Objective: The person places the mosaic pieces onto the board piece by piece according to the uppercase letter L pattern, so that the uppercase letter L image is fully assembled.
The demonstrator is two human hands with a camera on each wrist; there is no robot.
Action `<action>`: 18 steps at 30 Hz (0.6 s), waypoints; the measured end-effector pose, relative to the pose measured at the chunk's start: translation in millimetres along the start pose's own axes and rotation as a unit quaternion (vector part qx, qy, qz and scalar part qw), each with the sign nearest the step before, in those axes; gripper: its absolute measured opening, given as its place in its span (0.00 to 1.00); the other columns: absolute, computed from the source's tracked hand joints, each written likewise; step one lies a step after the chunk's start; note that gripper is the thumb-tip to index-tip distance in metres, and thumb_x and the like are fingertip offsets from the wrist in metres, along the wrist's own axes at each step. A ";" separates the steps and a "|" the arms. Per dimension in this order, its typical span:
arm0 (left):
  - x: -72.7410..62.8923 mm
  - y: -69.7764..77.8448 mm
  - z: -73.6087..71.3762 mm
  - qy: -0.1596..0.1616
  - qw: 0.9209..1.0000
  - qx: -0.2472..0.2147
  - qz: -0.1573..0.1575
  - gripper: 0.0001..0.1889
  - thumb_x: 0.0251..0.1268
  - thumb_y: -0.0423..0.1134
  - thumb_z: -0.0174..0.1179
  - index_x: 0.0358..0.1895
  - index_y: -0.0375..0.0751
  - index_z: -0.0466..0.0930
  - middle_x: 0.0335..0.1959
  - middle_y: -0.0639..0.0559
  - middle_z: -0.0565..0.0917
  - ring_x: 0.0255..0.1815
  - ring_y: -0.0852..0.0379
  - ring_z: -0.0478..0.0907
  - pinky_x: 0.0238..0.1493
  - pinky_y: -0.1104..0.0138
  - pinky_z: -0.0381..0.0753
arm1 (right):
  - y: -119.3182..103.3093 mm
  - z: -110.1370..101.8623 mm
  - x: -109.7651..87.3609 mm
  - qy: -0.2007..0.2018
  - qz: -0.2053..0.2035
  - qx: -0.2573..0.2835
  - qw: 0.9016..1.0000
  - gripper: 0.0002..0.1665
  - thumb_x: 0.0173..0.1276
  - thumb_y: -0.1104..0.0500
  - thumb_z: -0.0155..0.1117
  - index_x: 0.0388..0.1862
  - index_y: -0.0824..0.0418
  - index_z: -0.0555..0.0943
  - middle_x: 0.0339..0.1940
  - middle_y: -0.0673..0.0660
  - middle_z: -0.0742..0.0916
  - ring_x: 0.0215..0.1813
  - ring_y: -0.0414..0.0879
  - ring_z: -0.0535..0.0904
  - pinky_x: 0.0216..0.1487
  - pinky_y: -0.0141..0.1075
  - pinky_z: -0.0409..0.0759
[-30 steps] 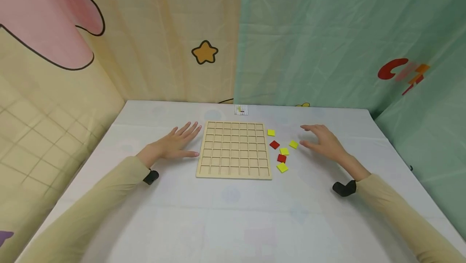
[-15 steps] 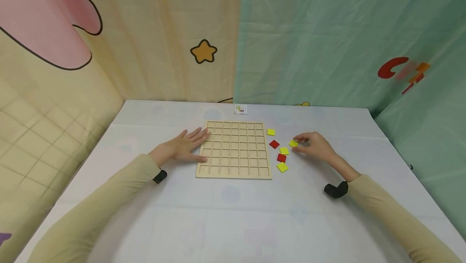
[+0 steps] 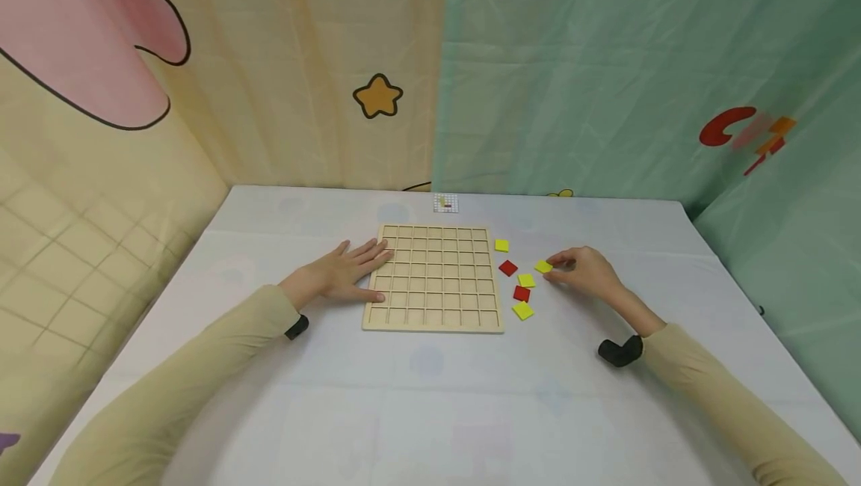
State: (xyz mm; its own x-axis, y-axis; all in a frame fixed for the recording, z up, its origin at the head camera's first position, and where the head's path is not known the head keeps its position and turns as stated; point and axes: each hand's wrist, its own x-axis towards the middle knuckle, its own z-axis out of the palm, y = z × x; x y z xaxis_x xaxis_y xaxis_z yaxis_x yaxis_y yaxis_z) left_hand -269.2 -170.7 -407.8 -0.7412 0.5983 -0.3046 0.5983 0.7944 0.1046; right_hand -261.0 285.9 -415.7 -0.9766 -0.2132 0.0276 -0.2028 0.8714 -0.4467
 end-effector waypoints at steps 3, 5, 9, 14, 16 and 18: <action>-0.4 0.4 0.1 -0.002 1.000 0.000 0.001 0.47 0.64 0.72 0.43 0.78 0.52 0.36 0.80 0.50 0.36 0.81 0.48 0.33 0.74 0.40 0.37 | -0.6 -0.2 0.7 0.000 -0.003 -0.004 1.000 0.22 0.60 0.53 0.70 0.49 0.67 0.84 0.45 0.64 0.88 0.46 0.55 0.81 0.49 0.50 0.79; 0.0 0.4 -0.6 -0.001 1.000 0.002 0.002 0.47 0.64 0.72 0.42 0.78 0.52 0.36 0.80 0.50 0.36 0.80 0.48 0.33 0.74 0.40 0.37 | -0.2 -0.7 1.8 0.002 -0.006 -0.008 1.000 0.22 0.60 0.54 0.70 0.48 0.67 0.84 0.44 0.63 0.88 0.45 0.55 0.81 0.48 0.50 0.79; 0.1 -0.3 -0.8 0.005 1.000 0.008 0.008 0.48 0.64 0.72 0.43 0.78 0.51 0.37 0.80 0.49 0.37 0.80 0.48 0.33 0.74 0.39 0.37 | 0.2 -0.2 3.7 0.006 -0.008 -0.011 1.000 0.21 0.60 0.54 0.70 0.48 0.66 0.85 0.44 0.63 0.88 0.45 0.54 0.81 0.48 0.49 0.79; -1.5 -0.4 1.0 0.013 1.000 0.018 0.015 0.48 0.63 0.72 0.44 0.78 0.51 0.38 0.80 0.48 0.38 0.80 0.47 0.34 0.74 0.39 0.38 | -2.0 0.4 4.1 0.017 -0.013 0.002 1.000 0.20 0.60 0.55 0.69 0.48 0.65 0.85 0.45 0.63 0.88 0.47 0.57 0.81 0.48 0.51 0.79; -2.4 -0.1 2.1 0.012 1.000 0.019 0.018 0.48 0.63 0.72 0.44 0.78 0.51 0.38 0.80 0.49 0.37 0.80 0.47 0.34 0.74 0.40 0.38 | -4.1 0.8 4.3 0.022 -0.019 0.007 1.000 0.20 0.60 0.55 0.68 0.48 0.65 0.85 0.46 0.63 0.87 0.48 0.57 0.81 0.48 0.51 0.79; -3.4 0.4 2.8 0.011 1.000 0.016 0.021 0.48 0.63 0.72 0.45 0.78 0.51 0.37 0.80 0.49 0.37 0.80 0.47 0.34 0.74 0.40 0.38 | -6.7 1.2 5.0 0.026 -0.023 0.008 0.999 0.19 0.60 0.55 0.68 0.48 0.64 0.85 0.47 0.63 0.88 0.49 0.58 0.80 0.47 0.50 0.79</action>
State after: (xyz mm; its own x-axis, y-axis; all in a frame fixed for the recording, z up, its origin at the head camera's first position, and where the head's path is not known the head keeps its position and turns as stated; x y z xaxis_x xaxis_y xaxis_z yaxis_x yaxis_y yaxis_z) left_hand -265.6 -172.7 -409.4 -0.7212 0.6335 -0.2802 0.6381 0.7650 0.0872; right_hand -264.4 278.5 -413.6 -0.9689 -0.2282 0.0951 -0.2462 0.8543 -0.4578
